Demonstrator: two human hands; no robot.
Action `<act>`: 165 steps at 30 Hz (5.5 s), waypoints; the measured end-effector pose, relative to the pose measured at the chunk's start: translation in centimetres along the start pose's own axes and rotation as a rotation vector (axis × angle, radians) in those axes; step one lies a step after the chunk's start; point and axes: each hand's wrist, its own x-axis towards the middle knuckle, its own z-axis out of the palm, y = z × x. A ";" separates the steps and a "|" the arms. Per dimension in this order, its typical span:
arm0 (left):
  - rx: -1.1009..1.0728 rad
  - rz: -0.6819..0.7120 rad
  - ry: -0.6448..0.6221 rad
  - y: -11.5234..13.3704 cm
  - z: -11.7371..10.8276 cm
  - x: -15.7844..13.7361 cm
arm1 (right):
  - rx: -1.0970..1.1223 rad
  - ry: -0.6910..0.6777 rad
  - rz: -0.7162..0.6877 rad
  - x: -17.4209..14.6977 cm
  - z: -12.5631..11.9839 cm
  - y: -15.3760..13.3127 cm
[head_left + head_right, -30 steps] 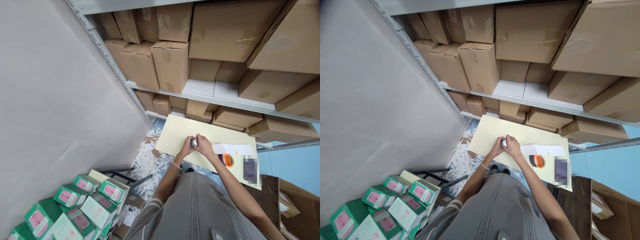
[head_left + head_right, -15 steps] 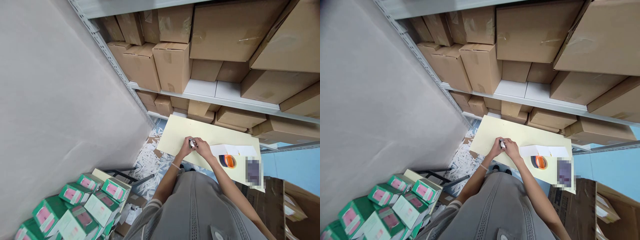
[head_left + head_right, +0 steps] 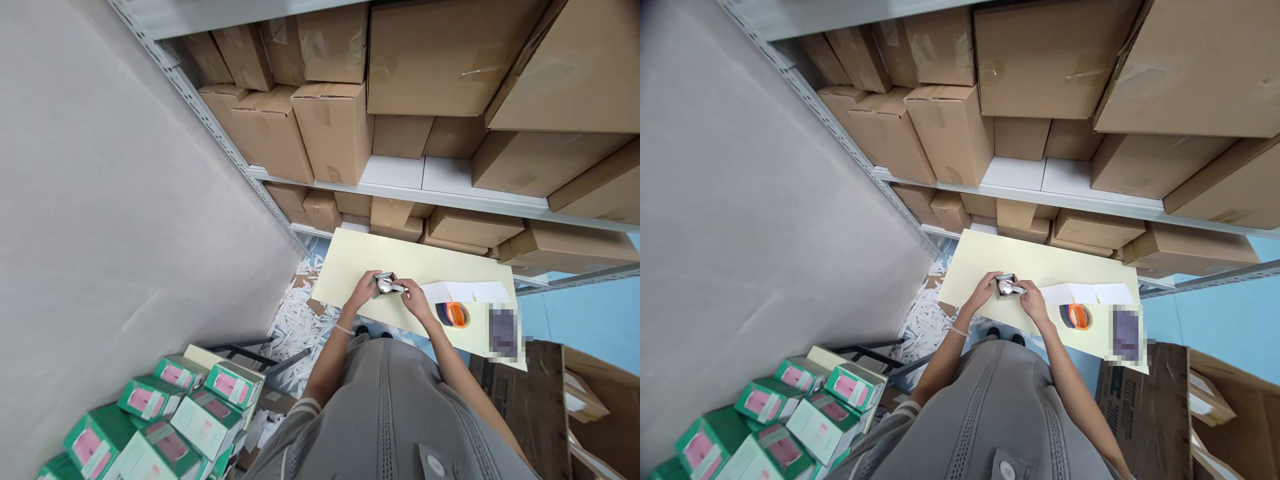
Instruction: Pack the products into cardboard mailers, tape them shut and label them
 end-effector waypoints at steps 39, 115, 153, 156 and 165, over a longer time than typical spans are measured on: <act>0.497 -0.228 0.252 0.8 2.7 2.2 | -0.096 0.058 -0.009 -0.9 1.9 0.5; 0.522 -0.463 0.250 1.5 -4.2 6.1 | 0.458 0.052 0.480 9.9 9.6 -1.0; 0.869 -0.289 -0.047 3.2 -4.2 4.7 | 0.503 -0.169 0.478 10.0 9.0 -2.4; 1.191 -0.143 0.076 1.7 -2.2 3.4 | 0.555 -0.209 0.527 10.0 8.5 -2.5; 1.347 -0.049 0.142 0.4 -2.0 3.2 | 0.692 -0.290 0.582 10.1 7.2 -2.5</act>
